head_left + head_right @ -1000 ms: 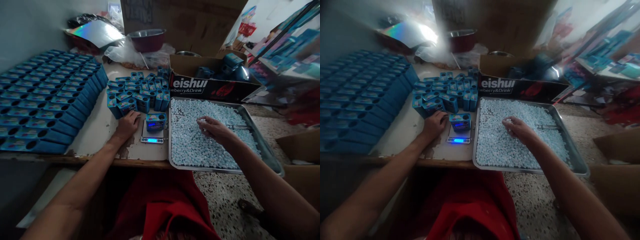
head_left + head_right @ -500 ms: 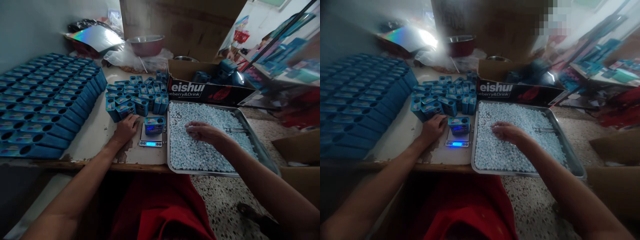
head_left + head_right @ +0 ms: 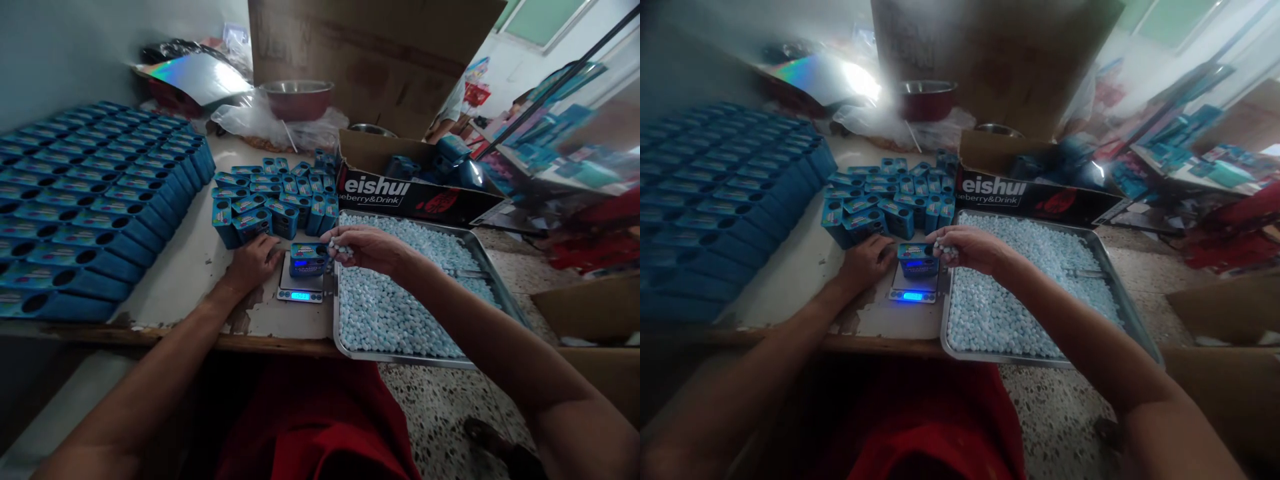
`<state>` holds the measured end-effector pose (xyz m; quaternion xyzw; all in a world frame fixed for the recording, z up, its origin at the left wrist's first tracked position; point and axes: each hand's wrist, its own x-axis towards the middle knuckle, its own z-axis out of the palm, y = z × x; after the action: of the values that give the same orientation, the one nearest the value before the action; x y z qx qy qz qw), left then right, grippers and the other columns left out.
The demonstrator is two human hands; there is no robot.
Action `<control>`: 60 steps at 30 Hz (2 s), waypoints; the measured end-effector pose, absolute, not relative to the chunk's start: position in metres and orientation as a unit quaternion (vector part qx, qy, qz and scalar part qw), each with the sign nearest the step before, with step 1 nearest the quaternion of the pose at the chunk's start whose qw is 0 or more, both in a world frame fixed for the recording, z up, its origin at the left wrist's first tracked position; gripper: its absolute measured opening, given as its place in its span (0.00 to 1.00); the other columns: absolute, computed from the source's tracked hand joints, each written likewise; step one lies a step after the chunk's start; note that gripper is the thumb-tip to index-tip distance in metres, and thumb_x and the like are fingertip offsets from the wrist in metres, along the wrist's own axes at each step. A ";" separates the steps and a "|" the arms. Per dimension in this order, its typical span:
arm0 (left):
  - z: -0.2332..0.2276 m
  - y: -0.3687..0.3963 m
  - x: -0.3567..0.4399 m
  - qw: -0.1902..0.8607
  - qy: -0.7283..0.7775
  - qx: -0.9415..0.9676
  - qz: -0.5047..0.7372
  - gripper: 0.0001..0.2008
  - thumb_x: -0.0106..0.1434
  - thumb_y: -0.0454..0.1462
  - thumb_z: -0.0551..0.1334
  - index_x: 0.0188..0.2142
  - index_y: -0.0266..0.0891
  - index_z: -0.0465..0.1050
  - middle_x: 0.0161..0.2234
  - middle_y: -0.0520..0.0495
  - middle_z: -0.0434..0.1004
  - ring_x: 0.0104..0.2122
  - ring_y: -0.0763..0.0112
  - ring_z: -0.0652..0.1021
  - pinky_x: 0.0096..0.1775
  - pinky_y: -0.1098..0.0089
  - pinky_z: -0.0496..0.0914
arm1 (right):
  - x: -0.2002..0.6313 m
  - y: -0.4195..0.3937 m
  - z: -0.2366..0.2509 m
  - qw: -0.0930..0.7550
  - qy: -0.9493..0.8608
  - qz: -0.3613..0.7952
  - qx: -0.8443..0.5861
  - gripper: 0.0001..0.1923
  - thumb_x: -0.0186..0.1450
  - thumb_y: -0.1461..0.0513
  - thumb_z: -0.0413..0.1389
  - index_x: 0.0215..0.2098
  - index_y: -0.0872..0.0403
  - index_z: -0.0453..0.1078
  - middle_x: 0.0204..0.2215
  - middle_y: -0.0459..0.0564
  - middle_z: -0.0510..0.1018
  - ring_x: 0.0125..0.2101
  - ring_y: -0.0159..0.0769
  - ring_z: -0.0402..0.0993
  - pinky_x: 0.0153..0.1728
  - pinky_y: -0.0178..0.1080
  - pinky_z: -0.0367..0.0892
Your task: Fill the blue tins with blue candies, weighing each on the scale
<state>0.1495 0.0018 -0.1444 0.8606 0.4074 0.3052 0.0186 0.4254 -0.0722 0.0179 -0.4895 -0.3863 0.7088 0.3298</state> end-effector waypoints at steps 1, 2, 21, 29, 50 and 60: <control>-0.145 0.002 0.150 0.018 0.408 0.861 0.303 0.15 0.74 0.41 0.59 0.53 0.38 0.79 0.48 0.37 0.82 0.49 0.51 0.82 0.48 0.60 0.76 | 0.423 -0.070 0.017 0.327 -0.418 0.686 -0.498 0.09 0.61 0.66 0.65 0.40 0.58 0.80 0.27 0.47 0.79 0.23 0.27 0.68 0.22 0.30 0.64; -0.145 0.002 0.150 0.018 0.409 0.861 0.301 0.15 0.74 0.41 0.59 0.53 0.38 0.79 0.48 0.37 0.82 0.49 0.52 0.82 0.48 0.60 0.76 | 0.421 -0.068 0.016 0.322 -0.450 0.661 -0.506 0.08 0.61 0.64 0.66 0.40 0.57 0.80 0.27 0.47 0.79 0.22 0.27 0.67 0.22 0.30 0.62; -0.145 0.002 0.150 0.026 0.409 0.861 0.300 0.14 0.74 0.40 0.59 0.53 0.38 0.79 0.48 0.36 0.82 0.49 0.50 0.82 0.49 0.59 0.76 | 0.455 -0.076 0.004 0.447 -0.402 0.601 -0.527 0.16 0.60 0.55 0.73 0.34 0.55 0.75 0.23 0.39 0.66 0.21 0.23 0.53 0.21 0.31 0.48; -0.141 -0.001 0.150 0.039 0.410 0.864 0.288 0.14 0.74 0.38 0.59 0.53 0.38 0.80 0.49 0.37 0.82 0.50 0.52 0.82 0.51 0.59 0.75 | 0.495 -0.113 -0.025 0.458 -0.267 0.625 -0.573 0.10 0.59 0.67 0.67 0.36 0.54 0.72 0.24 0.41 0.67 0.21 0.25 0.56 0.20 0.30 0.56; -0.099 -0.016 0.142 0.129 0.455 0.724 0.501 0.13 0.78 0.45 0.58 0.45 0.40 0.76 0.40 0.47 0.81 0.37 0.68 0.81 0.43 0.67 0.77 | 0.429 -0.072 0.020 0.357 -0.524 0.584 -0.506 0.14 0.59 0.57 0.71 0.39 0.57 0.81 0.23 0.44 0.74 0.22 0.27 0.62 0.23 0.33 0.54; -0.070 -0.044 0.142 0.169 0.439 0.727 0.499 0.10 0.71 0.43 0.68 0.48 0.43 0.79 0.45 0.48 0.83 0.35 0.68 0.81 0.42 0.66 0.77 | 0.418 -0.059 0.030 0.140 -0.767 0.304 -0.547 0.09 0.64 0.65 0.63 0.41 0.53 0.84 0.37 0.49 0.83 0.39 0.39 0.76 0.44 0.40 0.64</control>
<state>0.1420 -0.0436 -0.0695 0.7274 0.4394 0.4994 0.1685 0.4179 -0.0588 0.0295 -0.5473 -0.7670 0.3041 0.1403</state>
